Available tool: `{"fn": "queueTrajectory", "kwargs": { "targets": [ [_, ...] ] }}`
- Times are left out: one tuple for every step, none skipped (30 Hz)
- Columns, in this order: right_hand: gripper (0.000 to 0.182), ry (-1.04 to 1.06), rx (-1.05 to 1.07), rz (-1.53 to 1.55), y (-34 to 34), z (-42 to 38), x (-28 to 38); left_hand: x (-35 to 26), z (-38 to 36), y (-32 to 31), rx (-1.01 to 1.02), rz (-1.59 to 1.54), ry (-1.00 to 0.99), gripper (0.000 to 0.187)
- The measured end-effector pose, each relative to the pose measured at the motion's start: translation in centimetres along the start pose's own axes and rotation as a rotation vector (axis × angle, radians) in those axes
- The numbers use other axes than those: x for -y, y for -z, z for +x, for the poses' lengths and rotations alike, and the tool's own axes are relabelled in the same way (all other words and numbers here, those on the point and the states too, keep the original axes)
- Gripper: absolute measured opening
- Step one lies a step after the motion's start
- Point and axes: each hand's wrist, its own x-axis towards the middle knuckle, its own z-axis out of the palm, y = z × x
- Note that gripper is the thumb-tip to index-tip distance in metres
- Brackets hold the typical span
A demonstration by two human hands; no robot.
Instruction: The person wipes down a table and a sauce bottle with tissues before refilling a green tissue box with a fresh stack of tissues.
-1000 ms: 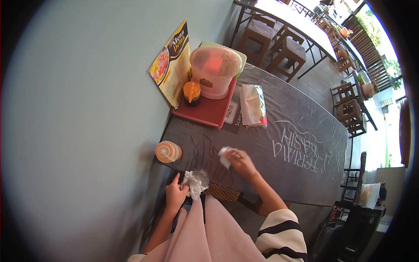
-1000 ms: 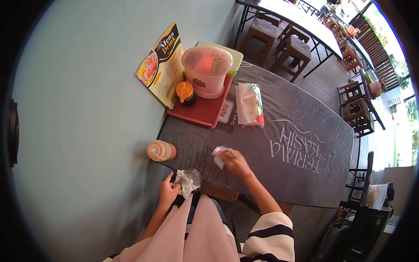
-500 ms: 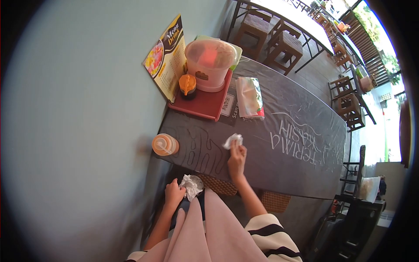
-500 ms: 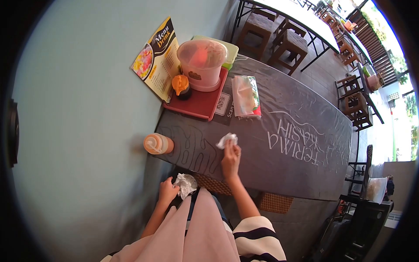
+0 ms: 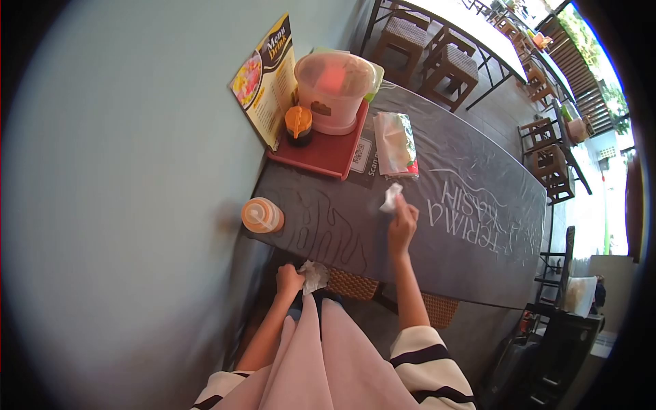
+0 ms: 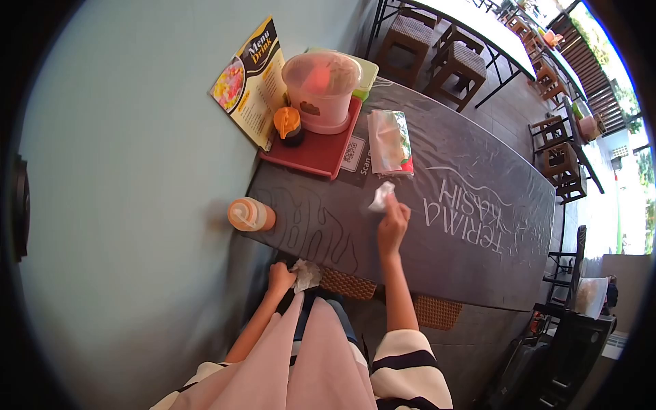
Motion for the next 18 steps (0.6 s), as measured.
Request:
{"fn": "queueTrajectory", "kwargs": {
  "targets": [
    [0.042, -0.058, -0.004, -0.056, -0.6, 0.4, -1.3, 0.0, 0.0, -0.1, -0.002, 0.005, -0.012, 0.024],
    [0.043, -0.116, -0.009, -0.113, -1.1, 0.2, -2.2, -0.1, 0.0, -0.2, -0.002, 0.006, -0.013, 0.024],
    [0.043, -0.118, -0.01, -0.114, -1.2, -0.6, -1.4, -0.2, 0.0, -0.3, 0.002, 0.013, -0.012, 0.024],
    [0.042, -0.014, 0.102, -0.086, -1.7, -2.2, 0.5, -0.2, 0.0, -0.3, 0.006, 0.019, -0.009, 0.024],
    [0.041, 0.089, 0.216, -0.056, -1.9, -4.1, 2.5, 0.0, 0.0, -0.5, 0.007, 0.019, -0.006, 0.024],
    [0.041, 0.156, 0.278, -0.036, -1.8, -6.0, 4.2, 0.1, 0.1, -0.8, 0.021, 0.012, -0.002, 0.027],
    [0.041, 0.224, 0.338, -0.015, -1.5, -7.9, 5.9, 0.2, 0.2, -0.9, 0.035, 0.004, 0.002, 0.029],
    [0.043, 0.272, 0.366, 0.054, -1.0, -9.3, 7.4, 0.1, 0.2, -0.9, 0.034, 0.003, 0.004, 0.029],
    [0.045, 0.32, 0.393, 0.124, -0.4, -10.4, 8.7, -0.2, 0.2, -0.9, 0.025, -0.012, 0.0, 0.028],
    [0.045, 0.284, 0.451, 0.212, 0.1, -11.7, 9.6, -0.3, 0.3, -0.9, 0.017, -0.027, -0.006, 0.028],
    [0.044, 0.245, 0.508, 0.299, 0.3, -12.5, 10.0, -0.5, 0.3, -0.9, 0.017, -0.027, -0.006, 0.028],
    [0.042, 0.28, 0.524, 0.365, 1.1, -11.9, 10.7, -0.6, 0.3, -0.9, 0.013, -0.061, 0.012, 0.028],
    [0.042, 0.279, 0.523, 0.364, 1.1, -11.7, 10.4, -0.6, 0.4, -1.0, 0.01, -0.095, 0.028, 0.028],
    [0.038, 0.27, 0.486, 0.351, 1.0, -11.1, 9.8, -0.6, 0.5, -1.0, 0.012, -0.094, 0.028, 0.028],
    [0.035, 0.261, 0.451, 0.34, 0.9, -10.3, 9.1, -0.1, 0.8, -1.5, 0.01, -0.052, 0.005, 0.03],
    [0.033, 0.229, 0.368, 0.246, 0.9, -8.5, 8.6, 0.4, 0.7, -1.8, 0.011, -0.008, -0.017, 0.032],
    [0.033, 0.11, 0.301, 0.295, 0.9, -6.4, 8.1, 0.6, 0.6, -1.9, 0.016, -0.005, -0.015, 0.032],
    [0.034, 0.019, 0.224, 0.28, 0.9, -4.5, 8.0, 0.6, 0.5, -1.9, -0.014, -0.018, -0.029, 0.031]
  ]
}}
